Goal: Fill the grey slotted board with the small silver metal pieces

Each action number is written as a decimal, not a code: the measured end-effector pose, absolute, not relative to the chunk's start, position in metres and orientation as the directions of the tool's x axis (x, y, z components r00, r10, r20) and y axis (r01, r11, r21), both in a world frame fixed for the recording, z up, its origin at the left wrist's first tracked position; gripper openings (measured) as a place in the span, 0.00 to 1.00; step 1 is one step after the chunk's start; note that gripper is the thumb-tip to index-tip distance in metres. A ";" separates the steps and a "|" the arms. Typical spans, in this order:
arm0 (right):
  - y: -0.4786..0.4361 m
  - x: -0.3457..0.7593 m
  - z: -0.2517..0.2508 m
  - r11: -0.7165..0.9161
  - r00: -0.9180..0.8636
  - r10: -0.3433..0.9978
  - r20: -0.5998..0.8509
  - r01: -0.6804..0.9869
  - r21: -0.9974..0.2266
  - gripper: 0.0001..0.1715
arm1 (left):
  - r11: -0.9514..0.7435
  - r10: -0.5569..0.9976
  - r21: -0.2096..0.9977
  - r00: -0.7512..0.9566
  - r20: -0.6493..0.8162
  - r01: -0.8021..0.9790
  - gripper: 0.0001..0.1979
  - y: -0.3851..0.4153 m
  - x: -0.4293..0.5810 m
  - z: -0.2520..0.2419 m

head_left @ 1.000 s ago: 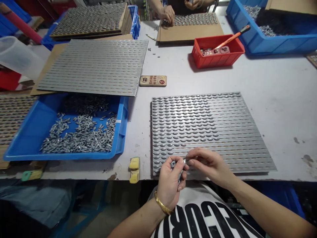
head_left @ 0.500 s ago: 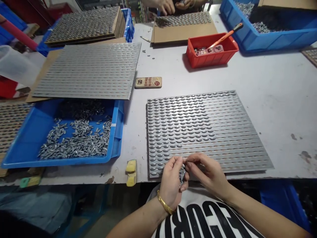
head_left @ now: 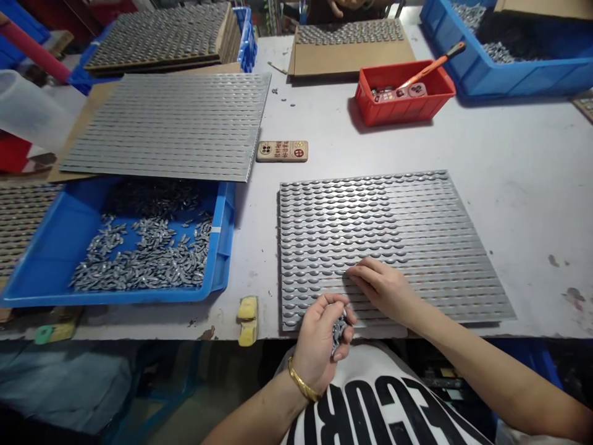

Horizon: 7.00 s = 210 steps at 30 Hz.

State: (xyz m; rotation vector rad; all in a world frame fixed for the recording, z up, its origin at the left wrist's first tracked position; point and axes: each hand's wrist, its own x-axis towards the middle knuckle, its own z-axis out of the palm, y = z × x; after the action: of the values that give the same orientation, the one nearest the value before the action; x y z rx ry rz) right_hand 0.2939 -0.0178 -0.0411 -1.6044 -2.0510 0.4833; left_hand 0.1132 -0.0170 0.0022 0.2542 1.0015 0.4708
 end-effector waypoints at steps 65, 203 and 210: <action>-0.032 0.321 -0.027 0.340 -0.212 0.937 0.276 0.729 -0.594 0.16 | 0.880 0.476 0.389 0.517 -0.712 -0.274 0.16 -0.009 0.134 0.003; -0.055 0.388 -0.034 0.153 0.010 0.974 0.224 0.699 -0.699 0.10 | 0.897 0.405 0.231 0.491 -0.772 -0.377 0.10 -0.004 0.175 0.009; -0.051 0.388 -0.042 0.205 -0.086 0.962 0.261 0.858 -0.472 0.10 | 0.911 0.401 0.295 0.456 -0.794 -0.289 0.09 -0.020 0.173 0.003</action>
State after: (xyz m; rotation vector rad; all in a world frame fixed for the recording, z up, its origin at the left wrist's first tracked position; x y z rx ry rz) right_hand 0.3878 -0.0506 -0.0424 -1.6844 -1.9755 0.2672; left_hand 0.1731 -0.0201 0.0029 0.1234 1.0121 0.4268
